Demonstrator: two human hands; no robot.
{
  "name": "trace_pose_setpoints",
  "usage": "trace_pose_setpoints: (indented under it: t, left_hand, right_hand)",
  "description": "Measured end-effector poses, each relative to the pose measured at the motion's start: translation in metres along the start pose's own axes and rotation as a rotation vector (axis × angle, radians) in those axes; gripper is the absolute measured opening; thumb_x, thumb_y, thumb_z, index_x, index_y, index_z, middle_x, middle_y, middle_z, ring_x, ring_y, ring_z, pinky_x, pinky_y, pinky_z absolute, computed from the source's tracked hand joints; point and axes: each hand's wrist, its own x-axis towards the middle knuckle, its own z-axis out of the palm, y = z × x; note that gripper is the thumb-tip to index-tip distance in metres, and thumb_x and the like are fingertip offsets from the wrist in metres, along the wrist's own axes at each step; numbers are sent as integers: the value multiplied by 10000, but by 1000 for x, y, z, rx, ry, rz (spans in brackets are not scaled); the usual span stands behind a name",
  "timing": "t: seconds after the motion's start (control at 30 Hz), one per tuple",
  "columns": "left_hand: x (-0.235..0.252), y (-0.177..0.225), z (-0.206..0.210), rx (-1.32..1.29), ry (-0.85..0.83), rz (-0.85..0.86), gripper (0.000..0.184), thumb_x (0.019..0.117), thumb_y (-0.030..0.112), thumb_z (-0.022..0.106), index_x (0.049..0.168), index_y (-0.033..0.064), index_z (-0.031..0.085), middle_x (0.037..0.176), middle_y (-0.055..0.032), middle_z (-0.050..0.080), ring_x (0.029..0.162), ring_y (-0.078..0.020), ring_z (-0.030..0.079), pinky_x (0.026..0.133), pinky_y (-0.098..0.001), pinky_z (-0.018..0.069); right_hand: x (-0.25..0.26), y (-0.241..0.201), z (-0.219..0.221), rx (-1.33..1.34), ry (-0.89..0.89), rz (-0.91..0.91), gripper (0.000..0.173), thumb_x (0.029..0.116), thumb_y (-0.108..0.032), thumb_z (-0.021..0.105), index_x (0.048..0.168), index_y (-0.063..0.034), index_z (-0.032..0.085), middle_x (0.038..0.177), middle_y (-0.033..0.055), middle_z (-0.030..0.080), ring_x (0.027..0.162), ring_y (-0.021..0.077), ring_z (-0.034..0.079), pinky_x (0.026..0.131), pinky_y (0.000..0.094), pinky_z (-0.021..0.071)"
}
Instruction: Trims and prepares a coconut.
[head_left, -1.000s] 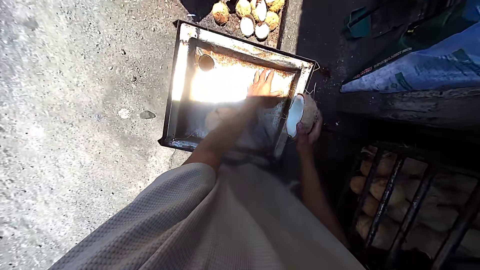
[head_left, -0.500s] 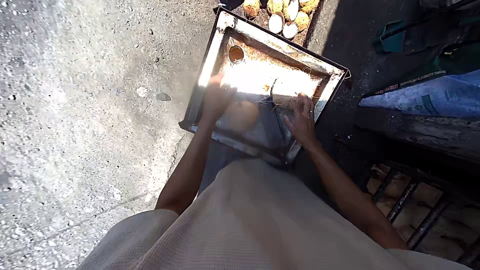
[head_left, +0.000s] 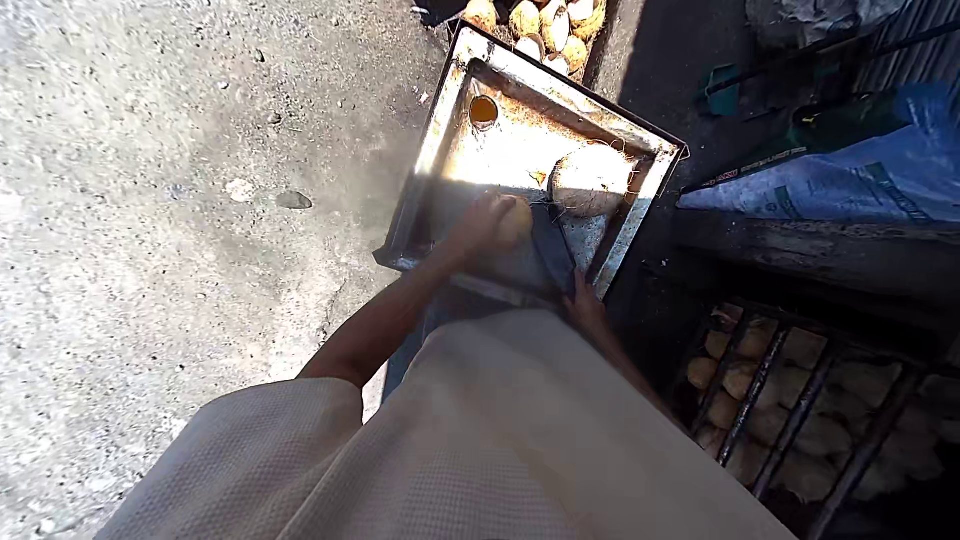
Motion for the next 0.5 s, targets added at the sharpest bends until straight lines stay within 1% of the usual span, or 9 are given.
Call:
trace_pose_setpoints:
  t: [0.07,0.1,0.13,0.17,0.2,0.27,0.37,0.43,0.5]
  left_hand:
    - [17,-16,-21,-239,33,-25,835,828,538,797,1473,96,502,1405,-235,560,1311,-396,542,1082,-583,451]
    - [21,-25,-31,-372,34,-73,798,858,511,783,1467,81,500,1348,-225,608,1261,-369,591,1067,-579,470]
    - [22,-33,-37,-506,26,-124,757,890,483,763,1470,83,488,1328,-222,621,1234,-346,612,1065,-568,475]
    - [21,-41,-39,-629,34,-161,708,915,456,745,1465,87,495,1312,-213,632,1206,-318,631,1057,-547,490]
    - [19,-46,-39,-736,64,-184,665,934,428,725,1452,73,505,1279,-207,649,1158,-292,656,1029,-522,515]
    - [14,-52,-33,-912,139,-219,592,982,426,653,1432,66,519,1250,-189,657,1116,-257,665,994,-488,537]
    - [-5,-44,-11,-1303,185,-212,571,1035,537,476,1440,138,520,1275,-110,660,1134,-223,656,950,-471,564]
    - [-15,-22,-6,-1577,161,-220,690,979,713,398,1400,183,533,1231,-83,673,1103,-233,658,900,-494,574]
    - [-25,14,-27,-1770,157,-185,743,952,780,322,1368,206,544,1207,-73,679,1091,-234,659,894,-500,571]
  right_hand:
    - [-16,-2,-10,124,24,-8,691,1007,-256,555,1622,-117,271,1448,241,530,1258,408,588,1034,586,476]
    - [-26,-4,-16,214,23,-3,652,1006,-254,560,1601,-117,330,1452,223,543,1261,382,594,1047,574,471]
    - [-39,-4,-20,311,18,12,606,1011,-268,565,1573,-126,390,1396,193,602,1176,328,649,1000,529,515]
    - [-52,-4,-22,428,15,28,565,1016,-284,571,1542,-128,436,1233,178,671,955,280,691,837,483,569]
    - [-64,-5,-25,560,7,26,544,1025,-287,570,1528,-124,443,1069,152,682,745,228,655,669,423,571]
    - [-91,-13,-34,858,32,-32,571,1022,-241,579,1540,-79,401,932,105,656,562,157,565,502,333,523]
    - [-119,-23,-42,1193,198,-224,676,984,-222,607,1535,6,287,881,31,631,536,94,542,473,271,514]
    - [-120,-25,-47,1292,289,-315,680,999,-237,592,1520,22,241,863,12,612,567,97,568,520,282,548]
    - [-113,-25,-46,1265,383,-282,559,1027,-242,545,1462,22,314,779,-20,582,536,76,543,505,260,528]
